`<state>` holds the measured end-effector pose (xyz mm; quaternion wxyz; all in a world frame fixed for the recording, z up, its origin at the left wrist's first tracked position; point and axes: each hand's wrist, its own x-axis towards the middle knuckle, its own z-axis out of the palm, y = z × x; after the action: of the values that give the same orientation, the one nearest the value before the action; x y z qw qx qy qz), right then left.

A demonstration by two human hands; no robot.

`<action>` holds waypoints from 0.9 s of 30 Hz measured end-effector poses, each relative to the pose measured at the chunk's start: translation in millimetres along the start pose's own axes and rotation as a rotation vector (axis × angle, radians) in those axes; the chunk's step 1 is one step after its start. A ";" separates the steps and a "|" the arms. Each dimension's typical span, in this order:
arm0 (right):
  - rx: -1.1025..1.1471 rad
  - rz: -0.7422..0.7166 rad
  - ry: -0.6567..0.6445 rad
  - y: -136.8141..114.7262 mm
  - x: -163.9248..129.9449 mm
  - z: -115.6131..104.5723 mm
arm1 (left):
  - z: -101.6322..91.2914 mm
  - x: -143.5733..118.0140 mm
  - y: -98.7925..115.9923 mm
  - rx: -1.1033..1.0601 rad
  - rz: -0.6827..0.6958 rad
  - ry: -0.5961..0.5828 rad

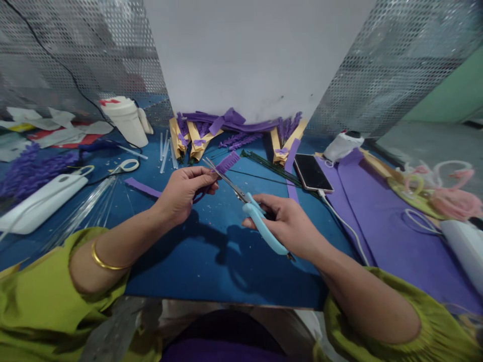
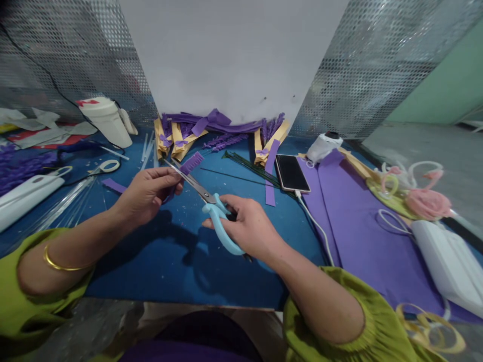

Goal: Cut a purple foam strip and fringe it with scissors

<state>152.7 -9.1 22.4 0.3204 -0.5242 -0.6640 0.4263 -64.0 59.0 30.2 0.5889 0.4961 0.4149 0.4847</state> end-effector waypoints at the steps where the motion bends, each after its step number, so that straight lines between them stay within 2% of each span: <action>1: 0.003 0.003 -0.004 0.3 0.3 -0.1 | 0.0 0.1 0.2 -0.003 -0.003 0.000; 16: 0.168 0.052 -0.052 -5.5 1.9 -3.0 | -0.6 -0.6 3.3 -0.049 -0.014 -0.007; 22: 0.129 0.038 -0.027 -2.0 3.3 -2.7 | -1.9 0.0 2.2 0.036 0.024 0.012; 27: -0.043 0.032 0.040 -0.6 3.3 -2.2 | 0.2 -1.0 3.1 0.063 0.058 -0.004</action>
<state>153.5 -5.5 23.8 0.3153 -0.5501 -0.6579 0.4063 -64.5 58.1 33.2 0.5596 0.5272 0.4141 0.4873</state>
